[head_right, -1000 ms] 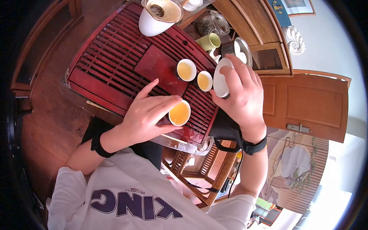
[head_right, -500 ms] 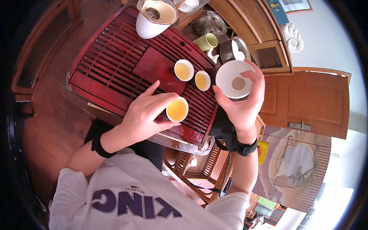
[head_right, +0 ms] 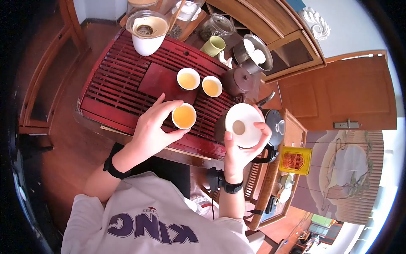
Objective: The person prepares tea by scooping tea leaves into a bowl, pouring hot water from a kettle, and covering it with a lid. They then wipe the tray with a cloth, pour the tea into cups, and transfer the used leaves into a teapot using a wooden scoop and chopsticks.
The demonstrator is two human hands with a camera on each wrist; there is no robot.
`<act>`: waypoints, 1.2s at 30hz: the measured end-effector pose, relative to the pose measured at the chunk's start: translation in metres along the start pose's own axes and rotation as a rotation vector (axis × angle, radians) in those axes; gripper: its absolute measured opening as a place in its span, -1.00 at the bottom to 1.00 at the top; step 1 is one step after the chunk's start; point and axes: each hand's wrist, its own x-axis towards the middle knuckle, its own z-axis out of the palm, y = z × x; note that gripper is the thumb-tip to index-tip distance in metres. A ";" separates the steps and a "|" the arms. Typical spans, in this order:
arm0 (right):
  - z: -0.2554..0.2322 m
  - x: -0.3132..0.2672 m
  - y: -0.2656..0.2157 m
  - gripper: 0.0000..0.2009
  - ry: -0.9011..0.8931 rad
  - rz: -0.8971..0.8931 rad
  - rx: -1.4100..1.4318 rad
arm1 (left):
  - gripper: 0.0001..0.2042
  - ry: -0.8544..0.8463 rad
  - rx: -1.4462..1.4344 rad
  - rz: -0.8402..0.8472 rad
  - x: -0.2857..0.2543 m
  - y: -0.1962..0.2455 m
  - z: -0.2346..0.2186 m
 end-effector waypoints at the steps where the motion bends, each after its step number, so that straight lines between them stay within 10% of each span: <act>1: 0.001 -0.006 0.001 -0.34 0.021 0.007 0.009 | -0.43 -0.016 0.007 0.012 0.000 0.000 0.000; 13: 0.007 -0.027 0.013 -0.29 0.026 -0.023 0.060 | -0.43 -0.053 0.076 -0.023 0.001 0.003 0.001; 25: 0.050 0.118 -0.029 -0.42 -0.843 -0.499 -0.361 | -0.44 -0.020 0.135 0.003 0.000 0.006 0.001; 36: 0.089 0.145 -0.040 -0.43 -1.140 -0.694 -0.647 | -0.37 -0.003 0.086 0.001 -0.003 0.002 0.000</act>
